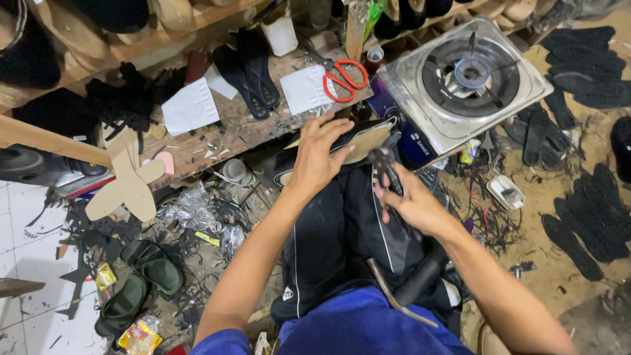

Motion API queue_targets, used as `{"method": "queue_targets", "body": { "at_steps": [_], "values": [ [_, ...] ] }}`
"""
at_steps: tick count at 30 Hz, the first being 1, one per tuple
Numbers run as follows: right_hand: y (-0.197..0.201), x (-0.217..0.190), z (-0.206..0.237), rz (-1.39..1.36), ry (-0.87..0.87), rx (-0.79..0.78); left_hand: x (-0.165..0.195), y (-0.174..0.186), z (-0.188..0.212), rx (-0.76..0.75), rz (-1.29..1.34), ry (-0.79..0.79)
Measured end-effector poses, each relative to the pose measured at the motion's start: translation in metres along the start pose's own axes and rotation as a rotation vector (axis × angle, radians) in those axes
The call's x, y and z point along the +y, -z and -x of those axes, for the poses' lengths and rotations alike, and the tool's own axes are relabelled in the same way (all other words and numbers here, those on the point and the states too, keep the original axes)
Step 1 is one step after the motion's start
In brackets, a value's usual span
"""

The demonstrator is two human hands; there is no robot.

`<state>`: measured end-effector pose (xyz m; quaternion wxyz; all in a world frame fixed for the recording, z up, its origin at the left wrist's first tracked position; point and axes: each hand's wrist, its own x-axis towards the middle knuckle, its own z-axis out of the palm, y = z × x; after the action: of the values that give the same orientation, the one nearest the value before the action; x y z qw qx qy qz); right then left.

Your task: The person sits on the floor and shapes a black fabric shoe upper over a wooden shoe last, pulling and pressing the material to fit. They trim excess material with red-handled scissors and tap and smooth the upper with a hammer, then remove the shaped shoe from the last.

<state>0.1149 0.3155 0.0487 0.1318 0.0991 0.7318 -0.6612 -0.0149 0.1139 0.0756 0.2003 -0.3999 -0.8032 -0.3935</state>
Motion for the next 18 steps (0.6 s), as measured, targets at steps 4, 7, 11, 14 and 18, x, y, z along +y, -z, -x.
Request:
{"method": "queue_targets", "body": {
  "at_steps": [4,7,11,14,18],
  "values": [
    [0.002,-0.02,-0.008,0.281,0.296,-0.004,0.006,-0.013,0.017,-0.007,0.211,0.147],
    [-0.002,-0.034,-0.003,0.5,0.329,0.044,0.011,-0.02,0.029,0.017,0.151,0.098],
    [-0.02,-0.044,0.003,0.659,0.43,0.214,0.009,-0.019,0.028,0.019,0.156,0.115],
    [-0.026,-0.048,0.003,0.661,0.329,0.237,0.008,-0.016,0.022,0.006,0.175,0.144],
    [-0.025,-0.046,-0.001,0.695,0.231,0.208,0.01,-0.01,0.016,-0.043,0.197,0.199]
  ]
}}
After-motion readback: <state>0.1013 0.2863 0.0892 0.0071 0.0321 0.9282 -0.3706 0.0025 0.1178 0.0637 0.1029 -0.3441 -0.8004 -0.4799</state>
